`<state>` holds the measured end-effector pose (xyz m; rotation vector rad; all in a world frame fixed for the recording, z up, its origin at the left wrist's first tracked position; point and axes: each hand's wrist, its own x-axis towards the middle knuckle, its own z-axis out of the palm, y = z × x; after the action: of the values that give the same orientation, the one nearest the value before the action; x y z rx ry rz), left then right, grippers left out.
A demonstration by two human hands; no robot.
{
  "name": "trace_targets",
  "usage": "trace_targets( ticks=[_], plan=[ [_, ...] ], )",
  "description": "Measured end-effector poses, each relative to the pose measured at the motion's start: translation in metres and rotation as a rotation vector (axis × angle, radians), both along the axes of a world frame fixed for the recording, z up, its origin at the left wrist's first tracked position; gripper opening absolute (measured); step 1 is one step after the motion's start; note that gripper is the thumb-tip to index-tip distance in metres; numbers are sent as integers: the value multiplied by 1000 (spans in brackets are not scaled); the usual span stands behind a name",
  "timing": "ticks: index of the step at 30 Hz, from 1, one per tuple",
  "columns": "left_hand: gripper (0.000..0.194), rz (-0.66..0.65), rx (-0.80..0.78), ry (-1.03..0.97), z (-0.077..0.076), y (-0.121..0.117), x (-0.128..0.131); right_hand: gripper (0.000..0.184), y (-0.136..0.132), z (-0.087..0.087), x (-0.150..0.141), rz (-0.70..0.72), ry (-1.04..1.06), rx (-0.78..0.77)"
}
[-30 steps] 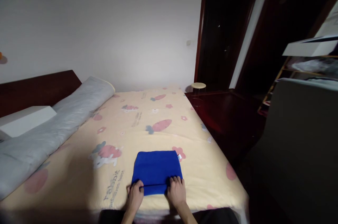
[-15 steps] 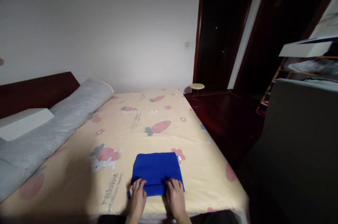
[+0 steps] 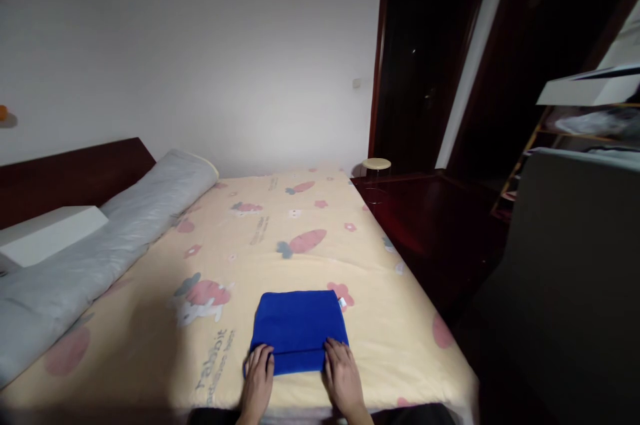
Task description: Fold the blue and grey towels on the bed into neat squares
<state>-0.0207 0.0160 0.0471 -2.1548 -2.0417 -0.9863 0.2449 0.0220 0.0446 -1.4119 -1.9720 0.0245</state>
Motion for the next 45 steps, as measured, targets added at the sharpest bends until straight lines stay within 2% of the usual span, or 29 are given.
trace_targets(
  ticks=[3, 7, 9, 12, 15, 18, 22, 25, 27, 29, 33, 35, 38, 42, 45],
  plan=[
    [35, 18, 22, -12, 0, 1, -9, 33, 1, -5, 9, -31, 3, -7],
    [36, 12, 47, -8, 0, 1, 4, 37, 3, 1, -3, -23, 12, -41],
    [39, -52, 25, -2, 0, 1, 20, 41, 1, 11, -18, 38, 18, -132],
    [42, -163, -47, 24, -1, 2, 44, 46, -2, 28, -45, 209, 7, -305],
    [43, -148, -102, 63, -1, 7, 53, 48, 0, 39, -60, 283, -19, -400],
    [41, -26, -130, 90, 0, 12, 38, 44, 7, 38, -52, 140, -47, -396],
    [41, 121, -128, 137, 3, 12, -1, 47, 16, 27, -19, -83, -74, -349],
    [38, 183, -138, 168, 9, 10, -12, 47, 19, 21, -4, -134, -83, -342],
    [38, 221, -150, 170, 16, 12, -2, 48, 19, 24, -6, -115, -80, -356],
    [44, 172, -168, 148, 24, 17, 17, 48, 20, 31, -18, -35, -67, -373],
    [52, -130, -288, 91, 34, 32, 59, 50, 25, 47, -53, 226, -63, -447],
    [55, -185, -357, 79, 34, 38, 67, 53, 33, 48, -60, 281, -77, -498],
    [56, -110, -391, 121, 30, 47, 58, 53, 50, 39, -47, 195, -88, -497],
    [54, 136, -340, 265, 24, 54, 29, 54, 68, 20, -9, -94, -115, -452],
    [51, 193, -288, 322, 22, 54, 16, 54, 72, 7, 6, -172, -126, -403]
  ],
)
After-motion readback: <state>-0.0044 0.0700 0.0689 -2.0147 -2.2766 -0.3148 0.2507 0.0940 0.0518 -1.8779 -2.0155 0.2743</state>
